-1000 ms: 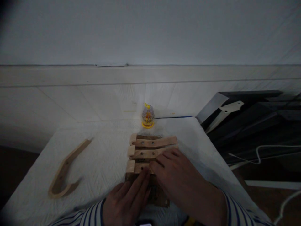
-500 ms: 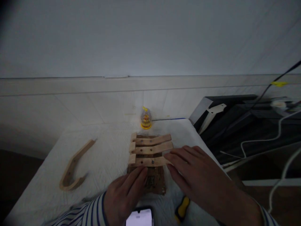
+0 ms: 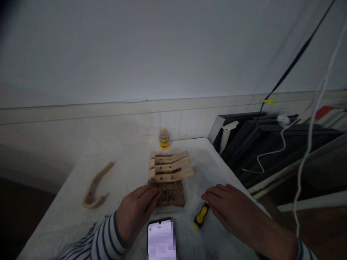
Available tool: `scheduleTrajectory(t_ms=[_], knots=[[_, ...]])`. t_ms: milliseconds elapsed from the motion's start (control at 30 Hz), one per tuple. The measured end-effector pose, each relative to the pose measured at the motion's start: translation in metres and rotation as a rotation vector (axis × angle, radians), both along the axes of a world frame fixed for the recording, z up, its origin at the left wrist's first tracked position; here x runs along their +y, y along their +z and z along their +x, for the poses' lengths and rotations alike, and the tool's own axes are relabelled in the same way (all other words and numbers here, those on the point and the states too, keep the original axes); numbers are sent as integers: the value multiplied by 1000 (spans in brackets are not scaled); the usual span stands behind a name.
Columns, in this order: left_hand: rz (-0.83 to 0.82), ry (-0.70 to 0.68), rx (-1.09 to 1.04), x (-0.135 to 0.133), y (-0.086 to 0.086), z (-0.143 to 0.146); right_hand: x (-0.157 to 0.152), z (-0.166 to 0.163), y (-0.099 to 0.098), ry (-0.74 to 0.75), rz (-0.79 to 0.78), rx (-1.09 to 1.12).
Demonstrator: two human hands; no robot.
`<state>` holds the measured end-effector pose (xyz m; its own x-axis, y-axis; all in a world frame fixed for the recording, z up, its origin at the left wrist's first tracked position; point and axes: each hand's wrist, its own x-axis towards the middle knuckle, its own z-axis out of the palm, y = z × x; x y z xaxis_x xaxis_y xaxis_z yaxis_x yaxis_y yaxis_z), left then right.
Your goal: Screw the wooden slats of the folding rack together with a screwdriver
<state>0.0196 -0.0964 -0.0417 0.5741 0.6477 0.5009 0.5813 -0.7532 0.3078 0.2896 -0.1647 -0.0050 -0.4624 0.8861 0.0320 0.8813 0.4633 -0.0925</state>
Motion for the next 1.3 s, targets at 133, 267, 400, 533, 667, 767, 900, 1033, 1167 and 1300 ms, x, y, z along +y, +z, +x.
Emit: scheduleTrajectory(t_ms=[133,267,400,533,667,767,900,1033,1167,1300], knots=[[58,-5,49,-5,1,-2,-10,-5,-5,-6,-1,12],[140,-43,162,-6,-1,-3,-16,-11,-9,-3,93,64],[175,-30,304,-3,-9,1,-21,-12,-14,-15,153,68],[170,-33,424,2,-14,7,-23,-12,-18,-21,201,39],[188,-39,459,6,-12,12,-21,-13,-22,-35,194,-2],[265,-51,402,9,-14,14,-19,-13,-28,-25,228,-10],[348,-91,259,8,-18,16,-19,-8,-36,-36,223,-23],[288,-98,207,6,-17,15,-23,-1,-36,-52,207,-90],[272,-116,218,7,-16,12,-28,4,-41,-44,230,-160],[287,-75,214,8,-20,12,-32,15,-52,-35,210,-141]])
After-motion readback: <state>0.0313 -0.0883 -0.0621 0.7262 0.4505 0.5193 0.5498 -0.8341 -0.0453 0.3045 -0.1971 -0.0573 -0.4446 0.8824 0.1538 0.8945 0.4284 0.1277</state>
